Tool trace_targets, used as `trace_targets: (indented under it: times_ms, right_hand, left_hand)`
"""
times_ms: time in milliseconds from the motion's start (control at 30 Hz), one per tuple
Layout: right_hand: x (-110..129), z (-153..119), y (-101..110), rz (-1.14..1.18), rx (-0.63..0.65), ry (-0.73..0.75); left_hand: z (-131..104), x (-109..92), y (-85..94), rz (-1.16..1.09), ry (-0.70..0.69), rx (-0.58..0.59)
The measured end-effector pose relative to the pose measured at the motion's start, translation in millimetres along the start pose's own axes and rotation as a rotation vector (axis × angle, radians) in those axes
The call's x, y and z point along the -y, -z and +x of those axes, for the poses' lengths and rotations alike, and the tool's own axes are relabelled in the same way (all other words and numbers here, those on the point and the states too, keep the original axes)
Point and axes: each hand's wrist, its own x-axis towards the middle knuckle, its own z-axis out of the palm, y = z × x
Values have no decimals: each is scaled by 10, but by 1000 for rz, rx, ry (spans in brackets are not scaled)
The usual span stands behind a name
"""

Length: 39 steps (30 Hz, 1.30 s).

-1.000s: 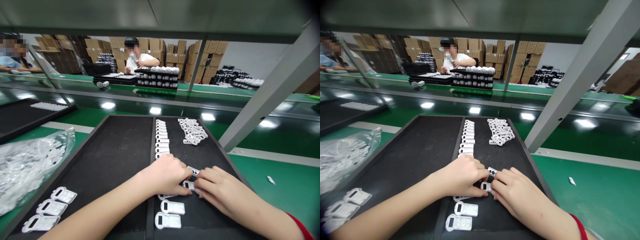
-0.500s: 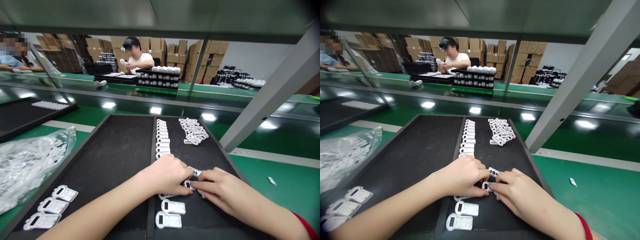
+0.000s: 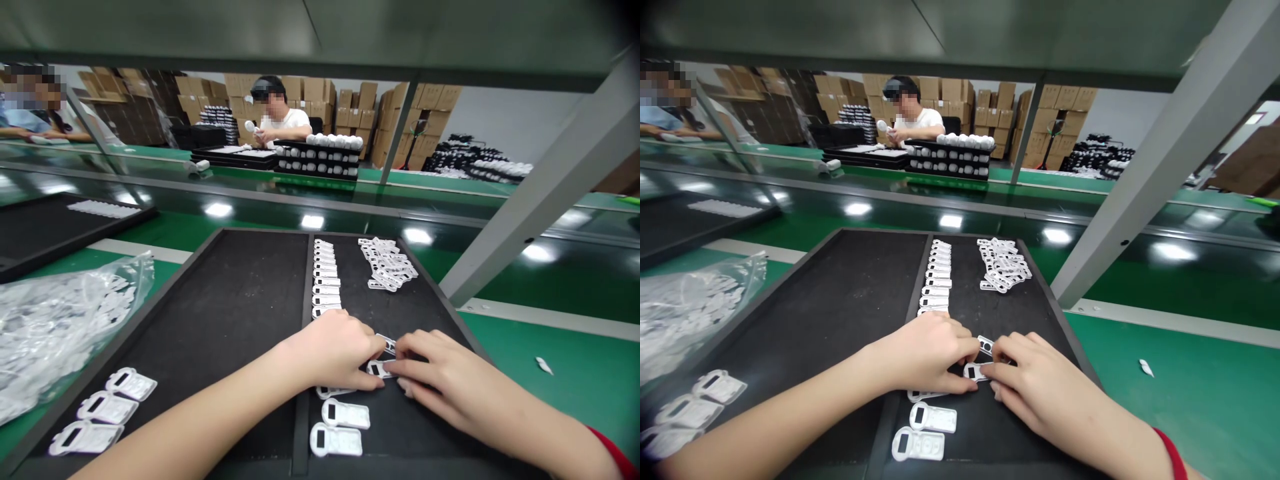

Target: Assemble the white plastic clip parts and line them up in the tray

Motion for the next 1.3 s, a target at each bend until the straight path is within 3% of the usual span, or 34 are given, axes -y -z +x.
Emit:
trace_targets:
  times_ms: [233,533,667,767,867,933,1067,1200,1300]
  right_hand:
    - [-112,-5,82,47,60,-25]
    - [-36,10,-58,-41,-18,24]
    - [-47,22,68,41,12,-1]
    - [-140,63,222,153,13,-85]
    - [-265,113,271,206,132,-139]
    - [-310,124,244,212,219,-146]
    - [-262,121,291,228,237,-179]
    - [-264,400,555,259,223,-91]
    - [-446,917,649,58,54,-94]
  left_hand:
    - [-3,1,12,-6,0,-3]
    - [-13,-3,-5,-13,2,22]
    - [-10,23,69,-34,21,-32]
    - [-23,134,164,-70,96,-168]
    - [-68,329,215,-32,197,-261]
    - [-109,475,200,9,256,-266]
    - [-176,702,105,82,343,-233]
    - [-215,799,46,113,395,-242]
    - [-237,826,30,125,414,-248]
